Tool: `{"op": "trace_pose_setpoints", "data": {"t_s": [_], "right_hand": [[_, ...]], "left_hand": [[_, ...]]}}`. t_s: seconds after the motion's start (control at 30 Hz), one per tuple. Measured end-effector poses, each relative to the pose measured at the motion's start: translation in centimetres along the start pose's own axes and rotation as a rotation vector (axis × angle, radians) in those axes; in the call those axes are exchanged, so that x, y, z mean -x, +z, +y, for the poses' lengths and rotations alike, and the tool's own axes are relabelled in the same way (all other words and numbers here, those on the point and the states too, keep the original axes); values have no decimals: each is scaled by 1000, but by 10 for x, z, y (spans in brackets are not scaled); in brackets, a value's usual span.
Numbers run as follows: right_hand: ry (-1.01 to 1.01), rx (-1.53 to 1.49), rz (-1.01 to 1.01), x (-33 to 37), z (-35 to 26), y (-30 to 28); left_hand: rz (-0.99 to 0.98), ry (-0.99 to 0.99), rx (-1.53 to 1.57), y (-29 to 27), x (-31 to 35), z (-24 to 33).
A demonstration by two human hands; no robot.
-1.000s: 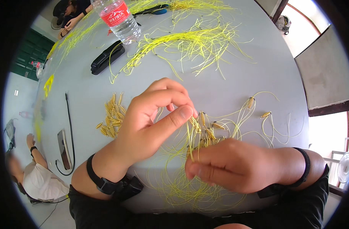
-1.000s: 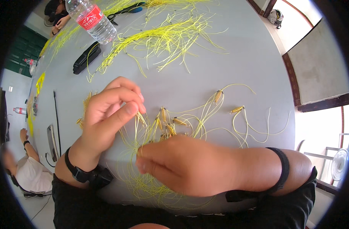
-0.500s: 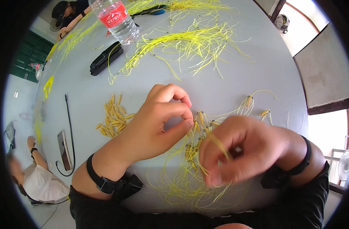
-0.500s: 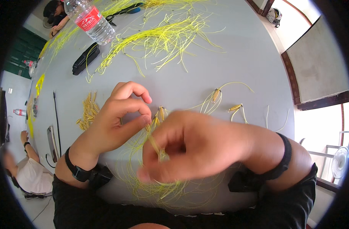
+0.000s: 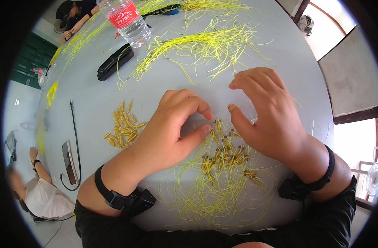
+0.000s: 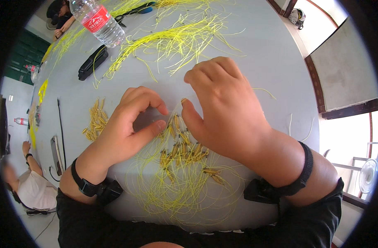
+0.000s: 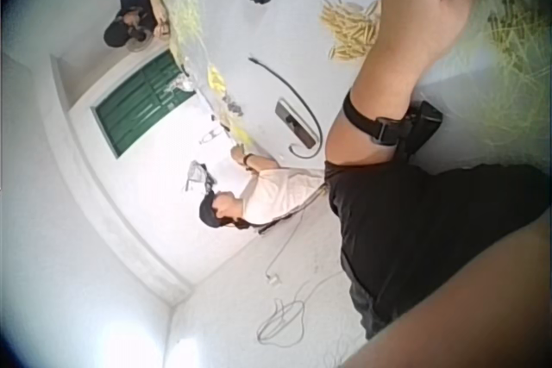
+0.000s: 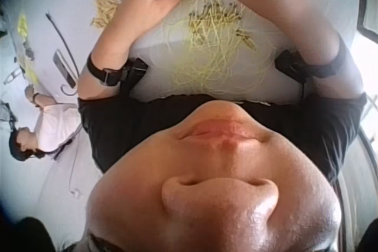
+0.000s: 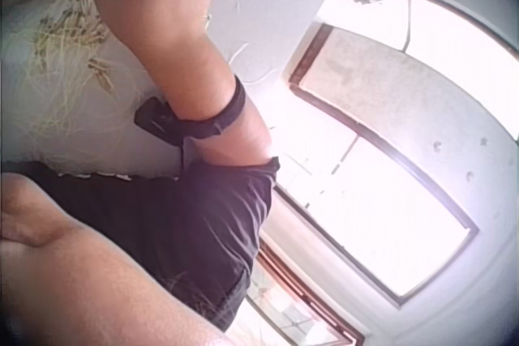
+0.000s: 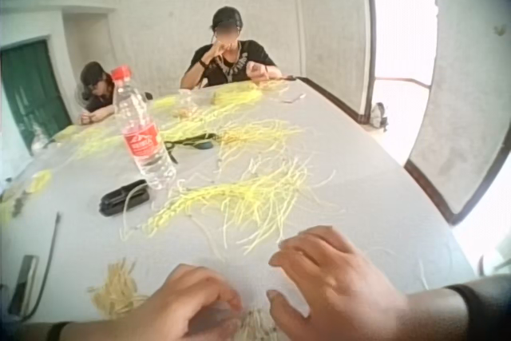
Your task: The recorder is assembling yellow fishing rigs with hooks and weights at a table.
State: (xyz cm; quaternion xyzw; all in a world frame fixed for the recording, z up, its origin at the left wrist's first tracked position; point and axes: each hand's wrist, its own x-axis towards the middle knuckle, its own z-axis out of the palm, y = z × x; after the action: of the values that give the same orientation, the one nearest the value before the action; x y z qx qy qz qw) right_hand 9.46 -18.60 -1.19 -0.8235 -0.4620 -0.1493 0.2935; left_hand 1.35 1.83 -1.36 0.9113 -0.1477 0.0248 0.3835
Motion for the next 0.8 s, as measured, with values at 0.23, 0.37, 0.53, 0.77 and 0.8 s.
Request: {"op": "trace_pose_setpoints", "data": {"t_s": [0.23,0.37,0.53,0.77,0.8], "right_hand": [[140,122,-173,6,-3,1],[107,141,-199,6,-4,0],[79,128,-174,8,-3,3],[67,93,-241,3,-10,-6],[68,94,-241,3,-11,-7]], "left_hand": [[13,10,0,1,0,0],[5,-5,2,1,0,0],[7,-6,9,1,0,0],[11,-11,14,1,0,1],[6,-20,20,1,-1,1]]}}
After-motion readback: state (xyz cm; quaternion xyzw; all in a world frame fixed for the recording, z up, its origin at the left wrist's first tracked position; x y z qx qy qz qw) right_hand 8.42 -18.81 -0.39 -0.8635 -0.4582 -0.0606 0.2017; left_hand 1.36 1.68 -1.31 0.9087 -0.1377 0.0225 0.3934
